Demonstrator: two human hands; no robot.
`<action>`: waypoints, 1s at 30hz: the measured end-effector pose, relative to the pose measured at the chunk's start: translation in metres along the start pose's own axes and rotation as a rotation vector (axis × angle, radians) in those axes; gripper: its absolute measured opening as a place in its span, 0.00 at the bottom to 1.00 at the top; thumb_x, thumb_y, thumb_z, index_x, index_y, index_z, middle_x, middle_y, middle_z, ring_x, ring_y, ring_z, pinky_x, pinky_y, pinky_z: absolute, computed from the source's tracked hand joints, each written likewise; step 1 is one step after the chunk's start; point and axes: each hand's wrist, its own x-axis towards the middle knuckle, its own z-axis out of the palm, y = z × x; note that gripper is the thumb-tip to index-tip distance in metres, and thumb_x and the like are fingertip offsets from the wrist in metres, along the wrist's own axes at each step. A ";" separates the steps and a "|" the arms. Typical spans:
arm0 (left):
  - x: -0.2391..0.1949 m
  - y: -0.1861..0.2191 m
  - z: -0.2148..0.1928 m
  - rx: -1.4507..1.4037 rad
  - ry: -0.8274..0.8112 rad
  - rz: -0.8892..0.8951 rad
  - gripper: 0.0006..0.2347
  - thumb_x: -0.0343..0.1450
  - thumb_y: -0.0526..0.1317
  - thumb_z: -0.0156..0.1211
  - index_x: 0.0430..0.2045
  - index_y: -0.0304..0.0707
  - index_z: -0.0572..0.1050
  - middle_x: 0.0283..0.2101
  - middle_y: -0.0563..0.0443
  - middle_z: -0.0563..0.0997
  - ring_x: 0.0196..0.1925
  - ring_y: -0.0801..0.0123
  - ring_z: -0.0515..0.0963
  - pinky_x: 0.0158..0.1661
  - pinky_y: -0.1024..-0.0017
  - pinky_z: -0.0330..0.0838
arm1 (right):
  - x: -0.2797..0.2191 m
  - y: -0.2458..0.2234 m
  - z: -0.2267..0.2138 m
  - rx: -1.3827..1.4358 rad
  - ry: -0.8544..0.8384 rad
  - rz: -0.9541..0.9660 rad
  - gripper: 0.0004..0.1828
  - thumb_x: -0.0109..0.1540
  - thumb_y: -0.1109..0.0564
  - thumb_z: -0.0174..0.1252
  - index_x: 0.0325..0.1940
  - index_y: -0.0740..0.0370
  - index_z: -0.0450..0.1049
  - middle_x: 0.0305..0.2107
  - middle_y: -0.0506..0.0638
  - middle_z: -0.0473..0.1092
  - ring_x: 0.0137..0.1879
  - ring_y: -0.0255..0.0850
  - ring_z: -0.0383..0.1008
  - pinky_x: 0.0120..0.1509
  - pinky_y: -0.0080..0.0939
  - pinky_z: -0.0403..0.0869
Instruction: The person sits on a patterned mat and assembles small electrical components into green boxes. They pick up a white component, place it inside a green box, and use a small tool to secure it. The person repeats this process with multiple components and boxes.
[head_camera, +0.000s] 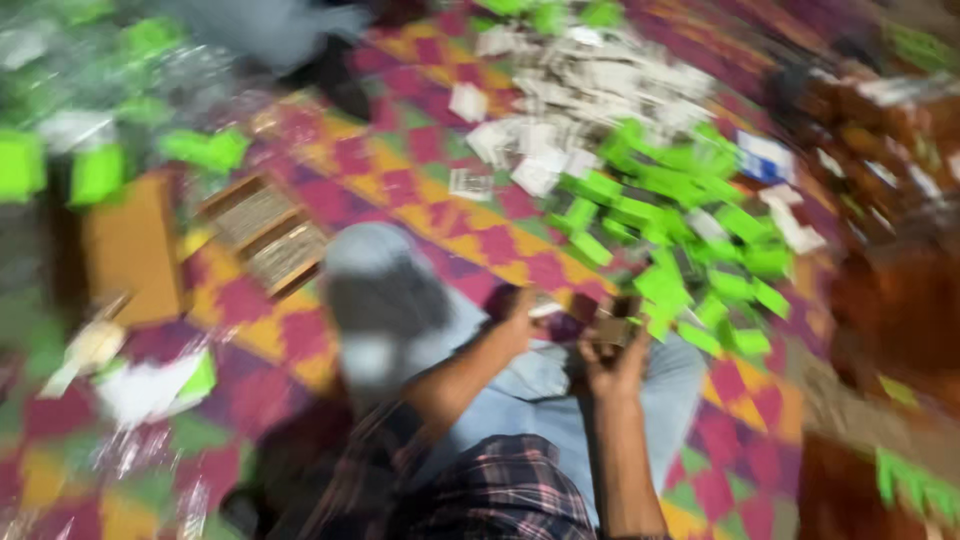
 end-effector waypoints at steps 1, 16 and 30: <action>-0.004 0.009 -0.002 -0.014 0.028 0.034 0.09 0.69 0.43 0.58 0.37 0.40 0.76 0.37 0.49 0.81 0.37 0.61 0.80 0.38 0.61 0.75 | -0.004 -0.002 0.022 0.012 -0.030 0.048 0.32 0.64 0.24 0.47 0.55 0.49 0.72 0.35 0.49 0.74 0.29 0.43 0.75 0.23 0.38 0.68; 0.001 0.064 0.039 0.182 0.062 0.254 0.07 0.65 0.38 0.62 0.33 0.40 0.76 0.31 0.51 0.80 0.30 0.68 0.79 0.31 0.66 0.74 | -0.151 0.060 0.287 -1.627 -0.613 -0.614 0.10 0.61 0.57 0.64 0.46 0.61 0.81 0.38 0.53 0.80 0.36 0.40 0.78 0.41 0.39 0.75; 0.010 0.015 0.060 0.777 0.025 0.511 0.11 0.67 0.41 0.65 0.38 0.36 0.80 0.37 0.48 0.83 0.39 0.68 0.80 0.41 0.67 0.76 | 0.004 0.017 -0.009 -0.999 0.030 0.092 0.15 0.63 0.47 0.69 0.36 0.57 0.73 0.18 0.40 0.61 0.20 0.30 0.56 0.25 0.34 0.62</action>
